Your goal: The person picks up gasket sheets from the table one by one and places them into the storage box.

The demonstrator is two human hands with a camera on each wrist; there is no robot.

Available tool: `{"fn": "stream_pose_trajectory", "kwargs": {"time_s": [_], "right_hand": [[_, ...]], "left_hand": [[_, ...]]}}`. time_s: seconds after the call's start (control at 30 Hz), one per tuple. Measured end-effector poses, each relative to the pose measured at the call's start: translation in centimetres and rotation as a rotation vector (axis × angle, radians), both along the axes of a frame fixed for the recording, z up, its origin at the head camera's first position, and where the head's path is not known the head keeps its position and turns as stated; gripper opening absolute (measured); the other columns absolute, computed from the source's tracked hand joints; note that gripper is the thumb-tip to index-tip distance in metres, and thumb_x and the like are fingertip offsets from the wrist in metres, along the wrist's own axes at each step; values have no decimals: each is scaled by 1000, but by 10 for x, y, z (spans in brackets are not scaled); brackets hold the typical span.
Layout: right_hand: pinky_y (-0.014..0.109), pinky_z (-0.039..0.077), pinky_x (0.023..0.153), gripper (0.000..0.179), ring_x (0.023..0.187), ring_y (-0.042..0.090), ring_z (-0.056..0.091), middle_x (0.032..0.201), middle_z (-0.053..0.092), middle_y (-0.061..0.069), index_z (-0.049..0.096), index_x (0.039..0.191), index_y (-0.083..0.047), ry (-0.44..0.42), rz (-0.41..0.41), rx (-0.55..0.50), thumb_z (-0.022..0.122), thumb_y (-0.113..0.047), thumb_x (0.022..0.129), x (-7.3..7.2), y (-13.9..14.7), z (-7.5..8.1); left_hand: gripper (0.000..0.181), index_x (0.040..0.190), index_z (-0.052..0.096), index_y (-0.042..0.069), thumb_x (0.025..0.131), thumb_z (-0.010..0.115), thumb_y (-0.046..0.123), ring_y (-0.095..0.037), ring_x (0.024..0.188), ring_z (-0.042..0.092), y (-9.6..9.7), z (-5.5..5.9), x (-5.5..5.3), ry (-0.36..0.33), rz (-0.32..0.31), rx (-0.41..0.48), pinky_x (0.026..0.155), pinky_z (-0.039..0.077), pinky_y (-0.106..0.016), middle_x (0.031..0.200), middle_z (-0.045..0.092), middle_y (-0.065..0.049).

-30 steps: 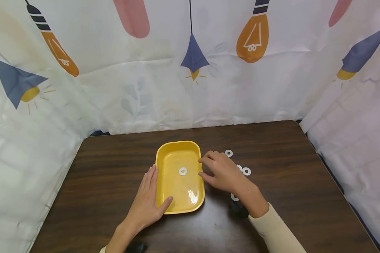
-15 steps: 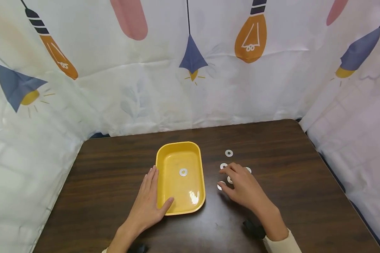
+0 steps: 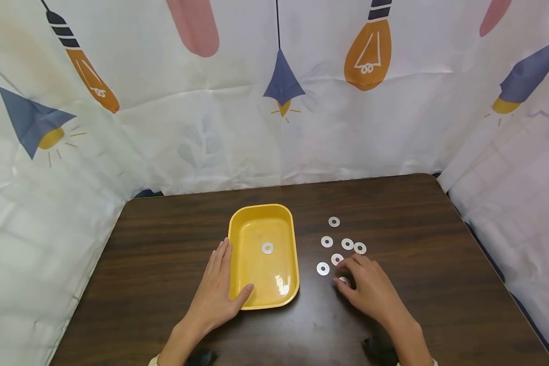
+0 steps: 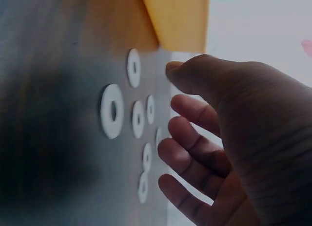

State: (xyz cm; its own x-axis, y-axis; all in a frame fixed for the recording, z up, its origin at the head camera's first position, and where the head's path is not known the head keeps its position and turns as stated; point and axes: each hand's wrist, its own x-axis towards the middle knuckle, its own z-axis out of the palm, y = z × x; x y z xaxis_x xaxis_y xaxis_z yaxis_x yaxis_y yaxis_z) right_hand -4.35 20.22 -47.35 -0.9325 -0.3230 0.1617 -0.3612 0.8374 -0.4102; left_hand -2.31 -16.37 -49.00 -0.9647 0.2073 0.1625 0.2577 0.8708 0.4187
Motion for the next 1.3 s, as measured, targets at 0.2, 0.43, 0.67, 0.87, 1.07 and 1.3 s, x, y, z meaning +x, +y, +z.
{"fn": "stream_pose_trajectory", "kwargs": {"time_s": [0.2, 0.43, 0.67, 0.87, 1.07, 1.3], "right_hand": [[51, 56, 84, 26, 95, 21, 69, 102, 71, -4, 77, 105, -18, 35, -12, 32, 89, -24, 83, 5, 5, -11], [52, 57, 86, 29, 97, 23, 69, 105, 71, -1, 77, 105, -17, -18, -35, 58, 91, -24, 81, 9, 6, -18], [51, 56, 82, 23, 92, 22, 70, 99, 72, -1, 77, 100, -16, 42, -31, 63, 90, -19, 81, 10, 4, -21], [51, 57, 83, 22, 90, 22, 70, 98, 74, -2, 78, 99, -17, 45, -33, 80, 90, -18, 80, 13, 4, -17], [51, 58, 83, 20, 87, 23, 71, 96, 75, 1, 78, 97, -15, 34, -43, 107, 90, -20, 82, 12, 3, -13], [48, 58, 79, 21, 83, 23, 70, 91, 73, 0, 75, 92, -13, 76, -20, 146, 90, -22, 81, 10, 3, -14]], "left_hand": [[107, 167, 18, -4, 92, 70, 51, -33, 166, 19, -1, -1, 0, 20, 0, -14, 132, -13, -17, 178, 17, -19], [107, 166, 20, -5, 91, 71, 51, -35, 165, 21, -1, -2, -1, 42, -4, -11, 131, -14, -16, 177, 19, -20], [108, 166, 21, -5, 89, 72, 51, -35, 164, 24, -1, -3, -1, 63, 0, -7, 131, -14, -16, 177, 20, -19], [107, 165, 22, -6, 89, 72, 51, -36, 163, 25, 0, -3, -1, 75, -6, -13, 131, -13, -16, 176, 21, -20], [107, 165, 22, -6, 89, 72, 50, -36, 163, 25, -1, -3, -1, 79, -7, -18, 131, -13, -17, 176, 21, -21], [106, 164, 24, -7, 88, 73, 48, -38, 161, 28, -1, -5, -1, 110, -15, -18, 131, -13, -17, 175, 24, -23]]}}
